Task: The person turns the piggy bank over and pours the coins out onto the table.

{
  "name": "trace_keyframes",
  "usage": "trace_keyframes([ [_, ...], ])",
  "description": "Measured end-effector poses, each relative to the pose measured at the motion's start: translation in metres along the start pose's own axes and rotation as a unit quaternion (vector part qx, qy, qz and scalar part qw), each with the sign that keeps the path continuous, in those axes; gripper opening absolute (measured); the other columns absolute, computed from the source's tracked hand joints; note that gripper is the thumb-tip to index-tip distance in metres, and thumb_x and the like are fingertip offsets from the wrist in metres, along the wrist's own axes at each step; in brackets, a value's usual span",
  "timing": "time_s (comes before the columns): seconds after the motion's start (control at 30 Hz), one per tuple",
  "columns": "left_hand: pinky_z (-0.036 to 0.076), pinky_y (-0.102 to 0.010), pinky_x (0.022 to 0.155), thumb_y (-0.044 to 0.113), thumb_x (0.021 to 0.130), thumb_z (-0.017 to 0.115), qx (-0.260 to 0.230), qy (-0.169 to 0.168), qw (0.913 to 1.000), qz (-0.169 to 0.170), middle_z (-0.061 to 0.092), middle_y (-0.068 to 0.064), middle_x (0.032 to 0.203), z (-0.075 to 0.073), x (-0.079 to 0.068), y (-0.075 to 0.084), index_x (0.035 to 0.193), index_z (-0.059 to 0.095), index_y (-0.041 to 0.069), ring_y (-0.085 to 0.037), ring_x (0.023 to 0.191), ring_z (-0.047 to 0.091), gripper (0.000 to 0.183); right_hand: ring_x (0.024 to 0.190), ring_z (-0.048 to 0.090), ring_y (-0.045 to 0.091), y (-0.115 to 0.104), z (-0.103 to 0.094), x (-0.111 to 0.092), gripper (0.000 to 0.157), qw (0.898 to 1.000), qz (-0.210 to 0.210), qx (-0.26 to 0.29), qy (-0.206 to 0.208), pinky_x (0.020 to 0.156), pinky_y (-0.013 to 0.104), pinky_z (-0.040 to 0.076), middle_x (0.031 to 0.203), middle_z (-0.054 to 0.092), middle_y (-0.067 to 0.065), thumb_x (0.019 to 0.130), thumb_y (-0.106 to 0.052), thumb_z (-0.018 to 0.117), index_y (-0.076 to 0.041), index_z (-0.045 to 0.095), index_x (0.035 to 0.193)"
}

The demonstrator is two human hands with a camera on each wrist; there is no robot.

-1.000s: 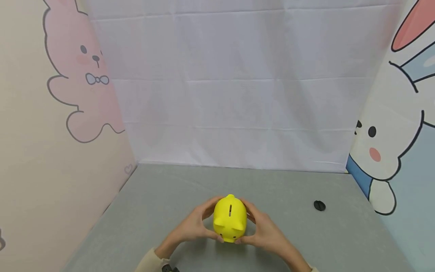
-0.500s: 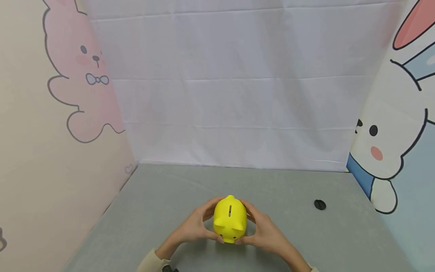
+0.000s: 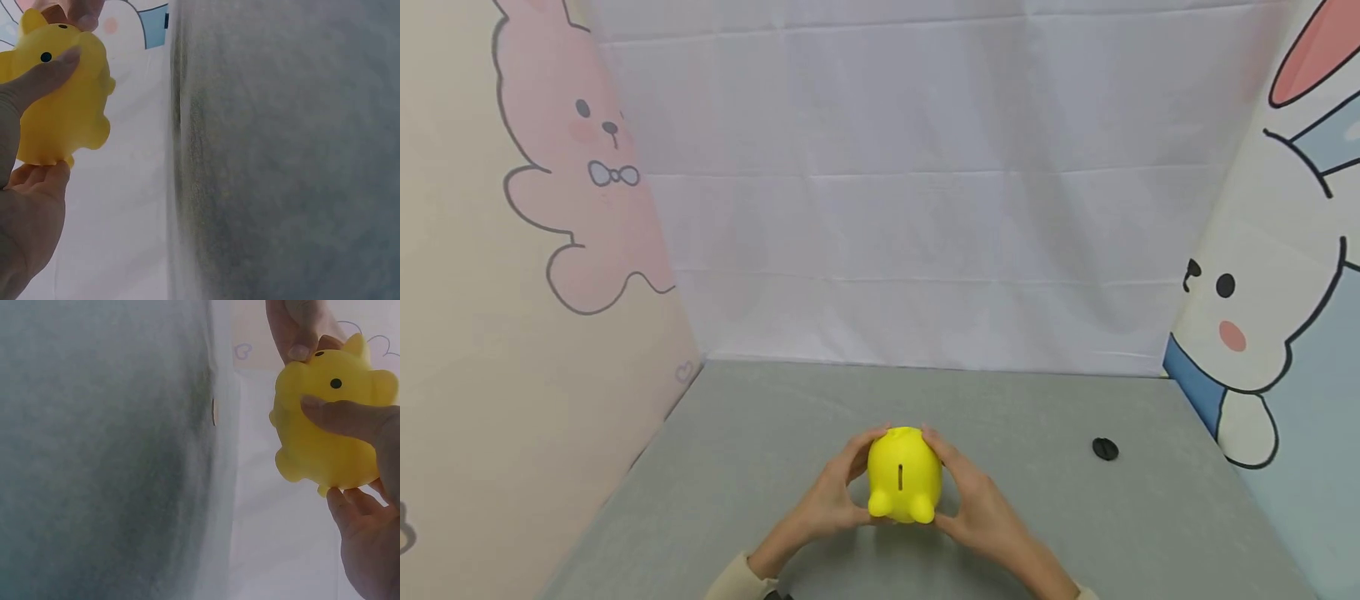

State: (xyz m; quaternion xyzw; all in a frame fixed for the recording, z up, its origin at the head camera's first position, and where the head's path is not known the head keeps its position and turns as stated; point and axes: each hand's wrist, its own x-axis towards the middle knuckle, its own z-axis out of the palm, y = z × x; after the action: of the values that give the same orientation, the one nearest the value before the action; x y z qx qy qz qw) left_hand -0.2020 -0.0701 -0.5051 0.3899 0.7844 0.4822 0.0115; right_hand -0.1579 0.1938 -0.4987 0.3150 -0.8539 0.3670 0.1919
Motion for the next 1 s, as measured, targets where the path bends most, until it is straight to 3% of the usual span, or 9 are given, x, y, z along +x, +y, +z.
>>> trace_keyframes([
  [0.1, 0.042, -0.040, 0.123, 0.013, 0.078, 0.095, 0.007, 0.003, 1.0000, 0.001, 0.036, -0.012, 0.170, 0.000, 0.000, 0.000, 0.164, 0.026, 0.023, -0.030, 0.156, 0.041, 0.111, 0.148, 0.048, 0.006, 0.000, 0.002, 0.001, 0.124, 1.000, 0.003, 0.006, 0.003, 0.105, 0.041, 0.059, 0.160, 0.050, 0.019, 0.061, 0.002, 0.100, -0.007, 0.032, 0.164],
  [0.2, 0.042, -0.038, 0.124, 0.016, 0.077, 0.095, 0.003, -0.006, 0.9999, -0.011, 0.037, -0.006, 0.170, -0.002, 0.000, 0.000, 0.165, 0.027, 0.023, -0.027, 0.155, 0.043, 0.111, 0.149, 0.046, 0.007, 0.001, 0.004, 0.000, 0.125, 0.999, 0.025, 0.024, -0.006, 0.104, 0.044, 0.059, 0.162, 0.048, 0.017, 0.062, -0.001, 0.100, -0.009, 0.031, 0.165],
  [0.3, 0.043, -0.036, 0.123, 0.021, 0.076, 0.096, -0.016, -0.018, 0.9991, -0.036, 0.039, 0.004, 0.168, -0.005, -0.001, 0.001, 0.164, 0.029, 0.029, -0.023, 0.154, 0.044, 0.111, 0.147, 0.051, 0.017, 0.002, 0.005, -0.002, 0.121, 0.997, 0.047, 0.054, -0.016, 0.104, 0.042, 0.060, 0.163, 0.047, 0.017, 0.066, -0.010, 0.100, -0.010, 0.032, 0.165],
  [0.4, 0.045, -0.035, 0.122, 0.025, 0.076, 0.097, -0.052, -0.025, 0.9962, -0.065, 0.040, 0.009, 0.167, -0.008, -0.002, 0.001, 0.163, 0.032, 0.034, -0.022, 0.153, 0.045, 0.109, 0.145, 0.052, 0.011, 0.004, 0.005, -0.005, 0.113, 0.991, 0.082, 0.099, -0.028, 0.107, 0.034, 0.059, 0.164, 0.046, 0.014, 0.072, -0.025, 0.098, -0.015, 0.034, 0.165],
  [0.5, 0.049, -0.033, 0.118, 0.032, 0.079, 0.095, -0.086, -0.024, 0.9915, -0.095, 0.046, 0.008, 0.164, -0.009, -0.002, 0.000, 0.162, 0.035, 0.037, -0.020, 0.149, 0.050, 0.103, 0.139, 0.050, -0.005, 0.004, 0.003, -0.007, 0.103, 0.979, 0.131, 0.152, -0.025, 0.106, 0.026, 0.057, 0.163, 0.049, 0.012, 0.077, -0.032, 0.095, -0.016, 0.040, 0.162],
  [0.57, 0.052, -0.031, 0.115, 0.038, 0.082, 0.092, -0.102, -0.016, 0.9878, -0.116, 0.052, 0.006, 0.159, -0.009, -0.001, -0.001, 0.161, 0.039, 0.035, -0.019, 0.142, 0.056, 0.096, 0.132, 0.052, -0.008, 0.004, 0.001, -0.006, 0.094, 0.973, 0.156, 0.171, -0.020, 0.103, 0.023, 0.058, 0.159, 0.052, 0.013, 0.080, -0.031, 0.093, -0.013, 0.044, 0.159],
  [0.73, 0.059, -0.027, 0.098, 0.053, 0.094, 0.075, -0.118, 0.007, 0.9753, -0.187, 0.071, -0.002, 0.138, -0.004, 0.005, 0.000, 0.152, 0.056, 0.024, -0.012, 0.116, 0.070, 0.067, 0.117, 0.067, 0.014, -0.001, 0.000, 0.003, 0.063, 0.949, 0.248, 0.192, -0.026, 0.094, 0.024, 0.061, 0.142, 0.065, 0.016, 0.095, -0.029, 0.080, -0.006, 0.056, 0.148],
  [0.87, 0.063, -0.030, 0.084, 0.059, 0.101, 0.062, -0.122, 0.016, 0.9656, -0.229, 0.077, -0.004, 0.122, 0.001, 0.008, 0.002, 0.138, 0.070, 0.015, -0.009, 0.097, 0.070, 0.058, 0.110, 0.072, 0.019, -0.005, 0.002, 0.009, 0.053, 0.921, 0.337, 0.189, -0.043, 0.090, 0.031, 0.063, 0.131, 0.072, 0.012, 0.100, -0.040, 0.072, -0.006, 0.064, 0.140],
  [1.0, 0.064, -0.035, 0.083, 0.060, 0.101, 0.061, -0.129, 0.019, 0.9621, -0.239, 0.078, -0.005, 0.119, 0.003, 0.009, 0.005, 0.135, 0.071, 0.012, -0.010, 0.094, 0.069, 0.059, 0.106, 0.072, 0.018, -0.005, 0.002, 0.009, 0.054, 0.917, 0.349, 0.184, -0.055, 0.087, 0.032, 0.062, 0.130, 0.073, 0.012, 0.101, -0.040, 0.070, -0.004, 0.064, 0.140],
])
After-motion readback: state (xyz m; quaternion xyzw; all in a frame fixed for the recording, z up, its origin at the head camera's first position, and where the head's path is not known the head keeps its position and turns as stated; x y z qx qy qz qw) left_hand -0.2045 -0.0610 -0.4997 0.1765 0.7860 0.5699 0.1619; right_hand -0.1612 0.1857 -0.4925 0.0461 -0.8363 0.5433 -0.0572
